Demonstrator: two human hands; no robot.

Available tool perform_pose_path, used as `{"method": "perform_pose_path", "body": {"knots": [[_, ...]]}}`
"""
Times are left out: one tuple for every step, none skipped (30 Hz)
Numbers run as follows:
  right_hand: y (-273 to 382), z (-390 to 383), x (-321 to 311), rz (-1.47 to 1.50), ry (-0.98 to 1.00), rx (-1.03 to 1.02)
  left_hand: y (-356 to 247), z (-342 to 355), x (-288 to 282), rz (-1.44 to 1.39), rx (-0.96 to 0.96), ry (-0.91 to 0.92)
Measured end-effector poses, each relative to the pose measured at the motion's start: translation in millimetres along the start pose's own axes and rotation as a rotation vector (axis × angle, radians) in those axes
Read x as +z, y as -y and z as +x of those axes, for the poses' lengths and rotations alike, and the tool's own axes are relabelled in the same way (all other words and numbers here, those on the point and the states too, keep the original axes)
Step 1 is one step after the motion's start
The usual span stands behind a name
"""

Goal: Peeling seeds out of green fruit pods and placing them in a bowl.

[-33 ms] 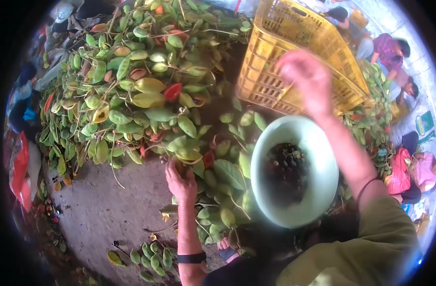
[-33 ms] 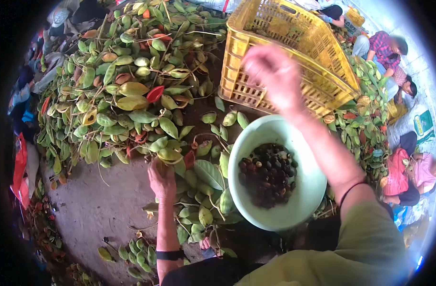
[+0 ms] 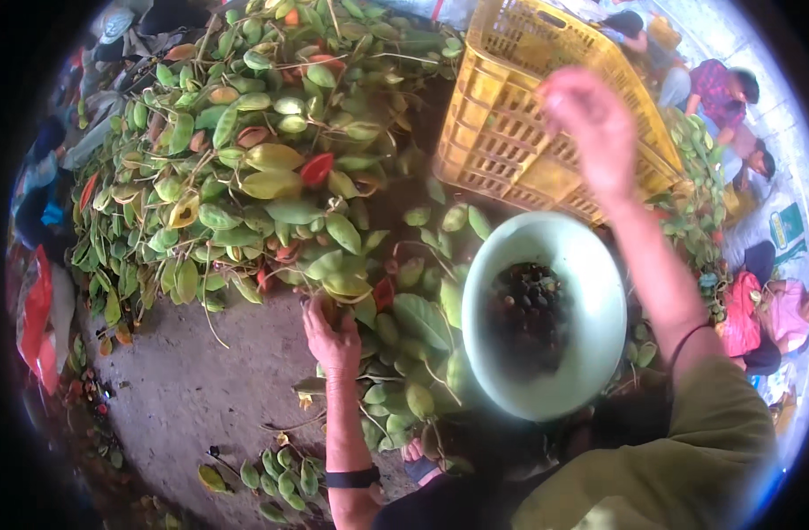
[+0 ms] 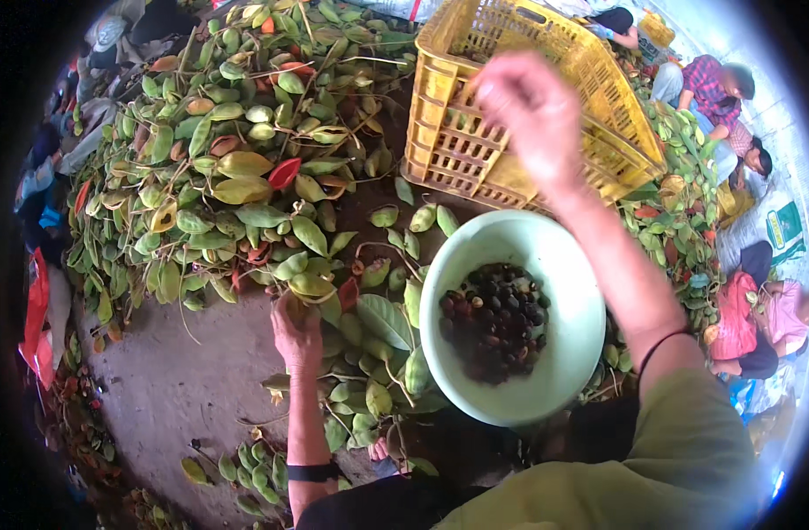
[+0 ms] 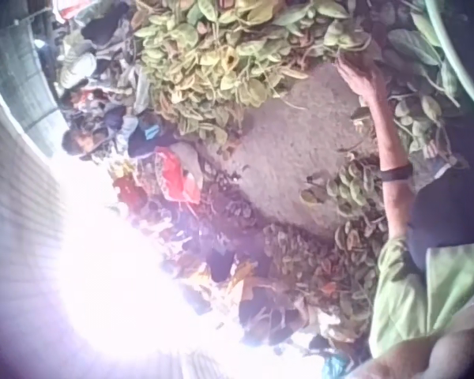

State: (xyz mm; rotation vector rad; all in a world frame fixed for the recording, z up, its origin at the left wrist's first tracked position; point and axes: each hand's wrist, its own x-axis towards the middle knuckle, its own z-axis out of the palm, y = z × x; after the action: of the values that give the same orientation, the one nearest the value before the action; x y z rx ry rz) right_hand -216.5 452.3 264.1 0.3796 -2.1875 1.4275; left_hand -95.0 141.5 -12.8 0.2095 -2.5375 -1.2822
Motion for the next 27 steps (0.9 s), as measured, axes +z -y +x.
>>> {"method": "perform_pose_path", "body": {"knots": [[1,17,-20,-0.128,-0.083,-0.065,1,2,-1,-0.066,-0.009,0.005],[-7,39,-45,-0.245,-0.113,-0.209,4,4,-2,-0.137,-0.017,0.01],[-17,60,-72,-0.367,-0.142,-0.353,7,7,2,-0.211,-0.023,0.017],[-30,75,-89,-0.464,-0.078,-0.312,12,8,2,-0.229,-0.009,0.003],[-43,87,-105,-0.562,-0.013,-0.274,13,7,2,-0.254,-0.017,-0.027],[-52,93,-110,-0.659,0.055,-0.236,13,6,3,-0.28,-0.027,-0.059],[-53,89,-105,-0.733,0.033,-0.32,15,5,3,-0.305,-0.038,-0.093],[-52,80,-92,-0.798,0.013,-0.402,21,3,2,-0.335,-0.094,-0.169],[-50,69,-80,-0.862,-0.009,-0.486,27,2,1,-0.365,-0.149,-0.247],[-39,47,-50,-0.7,-0.006,-0.394,35,1,-1,-0.392,-0.205,-0.322],[-25,20,-17,-0.411,0.075,-0.224,39,4,-6,-0.259,-0.177,-0.402],[-12,-6,16,-0.267,0.184,0.035,41,12,-14,-0.12,-0.148,-0.48],[-37,-18,37,-0.073,0.319,-0.112,37,26,-16,-0.002,-0.104,-0.557],[-47,-36,70,-0.06,0.464,-0.008,45,33,-19,0.113,-0.123,-0.61],[-54,-49,95,-0.134,0.539,-0.004,50,43,-19,0.081,-0.152,-0.595],[-68,-60,123,-0.146,0.566,-0.078,55,53,-23,0.063,-0.182,-0.585],[-79,-66,150,-0.156,0.591,-0.153,60,64,-28,0.047,-0.212,-0.577],[-87,-70,176,-0.19,0.588,-0.191,66,74,-30,-0.063,-0.263,-0.476],[-91,-72,200,-0.226,0.588,-0.231,67,82,-30,-0.243,-0.287,-0.495],[-89,-69,217,-0.301,0.631,-0.267,65,93,-27,-0.43,-0.306,-0.509],[-87,-64,229,-0.354,0.703,-0.27,63,103,-27,-0.618,-0.321,-0.52],[-88,-57,241,-0.446,0.796,-0.241,66,111,-27,-0.529,-0.339,-0.499],[-89,-47,252,-0.538,0.888,-0.211,69,118,-29,-0.439,-0.355,-0.478],[-94,-38,262,-0.623,0.959,-0.235,71,125,-32,-0.349,-0.375,-0.459],[-98,-34,271,-0.668,0.94,-0.218,71,130,-33,-0.289,-0.384,-0.447],[-94,-29,277,-0.669,1.002,-0.126,72,133,-32,-0.233,-0.4,-0.428],[-86,-21,281,-0.67,1.06,-0.037,72,135,-32,-0.178,-0.414,-0.413]]}}
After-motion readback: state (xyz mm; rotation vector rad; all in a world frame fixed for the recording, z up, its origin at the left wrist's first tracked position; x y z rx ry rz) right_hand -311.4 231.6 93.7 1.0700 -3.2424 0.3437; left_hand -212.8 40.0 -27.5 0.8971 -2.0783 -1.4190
